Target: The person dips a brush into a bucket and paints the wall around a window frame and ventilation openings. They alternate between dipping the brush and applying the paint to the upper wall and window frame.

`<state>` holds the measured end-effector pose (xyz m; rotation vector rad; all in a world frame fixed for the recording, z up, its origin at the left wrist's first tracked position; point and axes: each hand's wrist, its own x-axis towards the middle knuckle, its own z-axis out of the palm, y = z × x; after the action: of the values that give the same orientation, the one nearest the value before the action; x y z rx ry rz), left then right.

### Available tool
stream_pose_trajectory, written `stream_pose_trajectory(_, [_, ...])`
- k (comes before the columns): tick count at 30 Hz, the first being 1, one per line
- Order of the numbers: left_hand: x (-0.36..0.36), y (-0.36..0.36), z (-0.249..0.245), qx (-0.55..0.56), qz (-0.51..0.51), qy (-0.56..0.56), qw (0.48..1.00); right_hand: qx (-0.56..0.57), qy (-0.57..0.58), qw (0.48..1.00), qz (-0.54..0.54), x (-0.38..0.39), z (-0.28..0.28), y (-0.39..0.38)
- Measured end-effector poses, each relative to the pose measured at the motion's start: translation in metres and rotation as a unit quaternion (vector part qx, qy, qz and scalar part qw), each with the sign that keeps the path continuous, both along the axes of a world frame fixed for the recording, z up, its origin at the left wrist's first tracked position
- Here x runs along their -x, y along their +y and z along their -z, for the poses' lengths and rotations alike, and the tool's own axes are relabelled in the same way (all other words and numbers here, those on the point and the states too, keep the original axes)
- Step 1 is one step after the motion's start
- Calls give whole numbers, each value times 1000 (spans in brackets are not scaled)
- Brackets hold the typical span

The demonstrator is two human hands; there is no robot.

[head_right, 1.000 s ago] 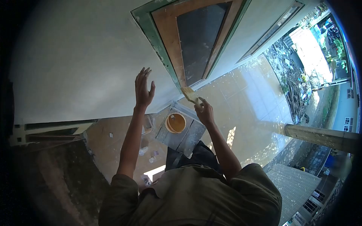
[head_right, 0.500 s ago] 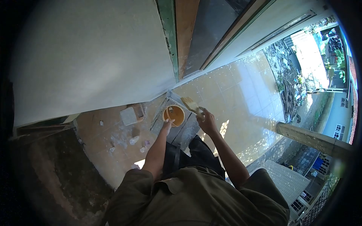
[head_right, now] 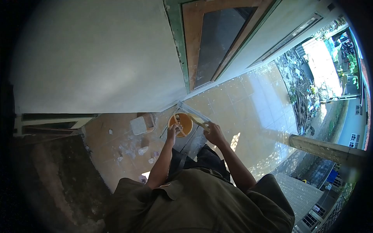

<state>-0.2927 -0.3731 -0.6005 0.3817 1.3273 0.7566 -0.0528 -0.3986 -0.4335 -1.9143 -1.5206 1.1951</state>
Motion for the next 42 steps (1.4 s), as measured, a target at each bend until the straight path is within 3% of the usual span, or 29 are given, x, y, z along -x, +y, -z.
stream_pose_trajectory(5, [16, -2, -94, -87, 28, -1, 996, 14, 24, 997, -76, 15, -21, 6])
stream_pose_trajectory(8, [20, -1, -135, -144, 12, -5, 989, 8, -14, 996, -93, 24, -30, 9])
stream_pose_trajectory(10, [17, 1, -163, -230, 42, 19, 972, -1, -75, 991, -113, 32, -68, 20])
stream_pose_trajectory(14, [3, 16, -219, -265, 29, 81, 960, -50, -152, 975, -154, 36, -95, 46])
stream_pose_trajectory(19, [-6, 38, -275, -303, 16, 64, 951, -138, -162, 945, -250, 28, -136, 99])
stream_pose_trajectory(22, [-8, 46, -301, -341, 23, 40, 939, -162, -226, 914, -296, 31, -172, 126])
stream_pose_trajectory(26, [-11, 52, -309, -347, 19, -21, 937, -128, -344, 864, -344, 41, -216, 147])
stream_pose_trajectory(42, [-30, 65, -340, -417, 44, -84, 904, -111, -345, 872, -329, 43, -219, 156])
